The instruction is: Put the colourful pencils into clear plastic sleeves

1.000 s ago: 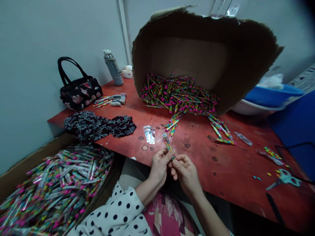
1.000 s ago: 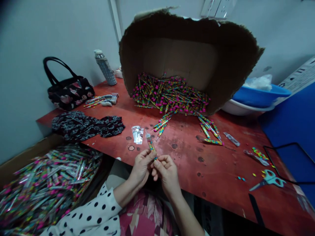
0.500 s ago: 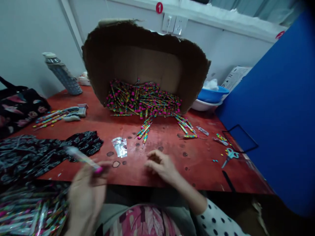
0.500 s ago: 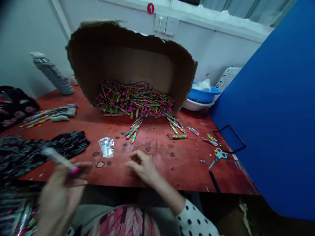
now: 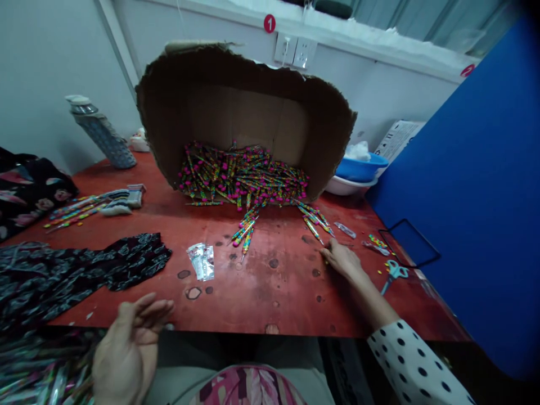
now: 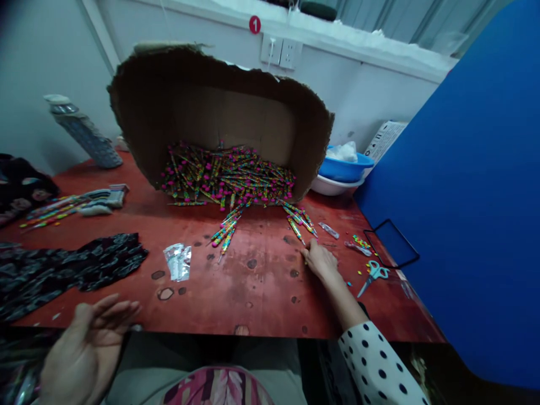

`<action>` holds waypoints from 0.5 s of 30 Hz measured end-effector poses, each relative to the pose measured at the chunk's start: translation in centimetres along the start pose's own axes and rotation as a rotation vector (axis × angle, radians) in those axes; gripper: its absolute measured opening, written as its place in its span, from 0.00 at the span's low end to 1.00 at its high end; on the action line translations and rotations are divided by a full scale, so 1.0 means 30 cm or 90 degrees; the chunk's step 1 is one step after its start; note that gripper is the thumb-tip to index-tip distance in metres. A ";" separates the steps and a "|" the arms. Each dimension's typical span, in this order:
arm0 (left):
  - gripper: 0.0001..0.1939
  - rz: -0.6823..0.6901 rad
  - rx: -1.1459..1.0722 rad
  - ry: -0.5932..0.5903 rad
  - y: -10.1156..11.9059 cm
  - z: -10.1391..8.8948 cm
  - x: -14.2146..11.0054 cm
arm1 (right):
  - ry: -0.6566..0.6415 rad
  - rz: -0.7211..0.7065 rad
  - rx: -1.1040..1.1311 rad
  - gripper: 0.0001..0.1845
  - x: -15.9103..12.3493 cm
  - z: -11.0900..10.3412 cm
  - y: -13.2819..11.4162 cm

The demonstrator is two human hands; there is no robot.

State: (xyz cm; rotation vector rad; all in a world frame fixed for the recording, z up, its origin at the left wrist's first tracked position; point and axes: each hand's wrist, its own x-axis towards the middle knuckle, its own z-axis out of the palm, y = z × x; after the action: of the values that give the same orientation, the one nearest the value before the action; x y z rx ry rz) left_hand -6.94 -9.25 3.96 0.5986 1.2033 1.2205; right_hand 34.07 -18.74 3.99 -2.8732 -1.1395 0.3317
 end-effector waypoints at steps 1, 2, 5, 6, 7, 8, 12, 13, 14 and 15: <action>0.16 -0.010 -0.012 -0.028 -0.014 0.027 -0.004 | -0.001 -0.011 0.005 0.21 -0.001 -0.001 0.009; 0.17 -0.009 0.000 -0.054 -0.030 0.046 -0.009 | 0.001 -0.020 0.011 0.24 0.005 -0.006 0.016; 0.19 0.010 0.100 -0.117 -0.079 0.078 -0.021 | 0.030 -0.033 0.027 0.26 0.062 -0.032 0.018; 0.19 0.020 0.151 -0.130 -0.093 0.084 -0.023 | 0.044 -0.033 0.030 0.23 0.092 -0.040 0.009; 0.20 0.030 0.204 -0.141 -0.104 0.089 -0.022 | 0.057 -0.033 0.032 0.21 0.124 -0.046 -0.004; 0.21 0.040 0.255 -0.152 -0.111 0.095 -0.020 | 0.068 -0.034 0.032 0.20 0.155 -0.049 -0.021; 0.21 0.064 0.391 -0.204 -0.110 0.115 -0.002 | 0.067 -0.069 0.029 0.24 0.221 -0.024 -0.099; 0.21 0.069 0.410 -0.214 -0.107 0.118 0.003 | 0.056 -0.088 0.029 0.22 0.217 -0.012 -0.115; 0.21 0.075 0.425 -0.222 -0.105 0.119 0.006 | 0.042 -0.110 0.029 0.20 0.207 0.000 -0.128; 0.21 0.082 0.438 -0.223 -0.104 0.121 0.009 | 0.026 -0.135 0.029 0.17 0.192 0.008 -0.136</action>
State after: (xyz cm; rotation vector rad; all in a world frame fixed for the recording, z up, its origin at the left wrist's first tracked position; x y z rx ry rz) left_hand -2.46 -9.10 2.29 1.3553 1.2831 0.7356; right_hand 35.36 -11.84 3.12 -2.6737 -1.3940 0.2843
